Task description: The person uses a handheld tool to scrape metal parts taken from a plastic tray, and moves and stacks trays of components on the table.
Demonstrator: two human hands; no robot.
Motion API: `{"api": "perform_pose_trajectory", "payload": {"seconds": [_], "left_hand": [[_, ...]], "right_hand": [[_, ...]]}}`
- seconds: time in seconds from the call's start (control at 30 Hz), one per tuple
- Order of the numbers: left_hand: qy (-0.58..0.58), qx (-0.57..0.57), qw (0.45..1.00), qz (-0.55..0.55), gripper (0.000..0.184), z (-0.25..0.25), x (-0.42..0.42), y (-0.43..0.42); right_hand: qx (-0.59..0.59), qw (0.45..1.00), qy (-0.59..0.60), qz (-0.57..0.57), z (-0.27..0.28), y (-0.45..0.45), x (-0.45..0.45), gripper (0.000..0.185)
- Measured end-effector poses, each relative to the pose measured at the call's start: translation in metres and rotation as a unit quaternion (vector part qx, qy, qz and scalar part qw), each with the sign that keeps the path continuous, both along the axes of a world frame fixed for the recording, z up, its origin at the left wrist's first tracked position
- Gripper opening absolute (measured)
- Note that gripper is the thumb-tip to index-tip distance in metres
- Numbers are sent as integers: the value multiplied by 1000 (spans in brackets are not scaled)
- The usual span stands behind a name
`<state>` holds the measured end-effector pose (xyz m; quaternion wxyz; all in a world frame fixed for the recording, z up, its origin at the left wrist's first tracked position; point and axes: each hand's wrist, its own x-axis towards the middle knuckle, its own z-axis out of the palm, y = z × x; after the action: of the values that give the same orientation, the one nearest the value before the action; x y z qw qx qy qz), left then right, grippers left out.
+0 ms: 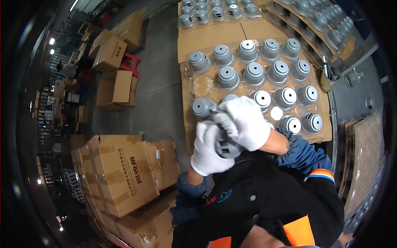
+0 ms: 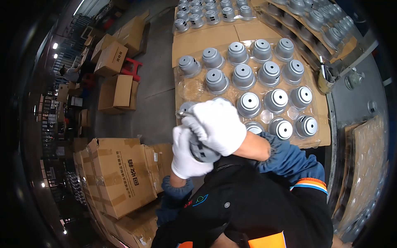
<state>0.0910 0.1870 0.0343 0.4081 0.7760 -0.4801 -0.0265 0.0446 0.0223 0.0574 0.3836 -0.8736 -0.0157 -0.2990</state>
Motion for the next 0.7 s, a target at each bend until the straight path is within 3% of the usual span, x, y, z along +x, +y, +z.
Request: {"api": "perform_pose_trajectory", "payload": {"seconds": [0.03,0.07,0.13,0.17,0.23,0.3,0.37,0.47,0.5,0.6,0.67,0.7], "left_hand": [[20,-34,999,-10,83,-5,-2,0],[11,-24,1000,-4,83,-4,4,3],[35,-9,999,30,82,-4,21,11],[168,-86,981,42,78,-15,35,14],[334,-115,935,22,78,3,72,2],[367,-155,917,-2,77,-17,125,-10],[443,-91,892,-13,73,-40,180,-24],[403,126,906,25,65,-59,220,-56],[338,198,920,10,66,-65,224,-64],[334,265,905,-11,63,-82,242,-82],[192,375,907,-10,55,-86,250,-92],[192,376,906,-16,55,-69,239,-100]], "right_hand": [[-5,999,39,-6,-4,7,7,16],[24,1000,-2,13,-11,5,14,16],[-10,994,55,-92,-23,-6,29,18],[-11,989,79,-125,-32,-13,34,19],[23,982,77,-172,-46,-16,34,21],[1,978,112,-177,-44,-17,26,23],[9,979,96,-178,-49,-16,23,22],[16,974,119,-192,-61,-21,18,18],[16,973,121,-198,-60,-23,16,18],[43,967,120,-219,-57,-25,7,18],[43,965,104,-235,-60,-26,5,17],[43,965,86,-243,-61,-26,3,16]]}}
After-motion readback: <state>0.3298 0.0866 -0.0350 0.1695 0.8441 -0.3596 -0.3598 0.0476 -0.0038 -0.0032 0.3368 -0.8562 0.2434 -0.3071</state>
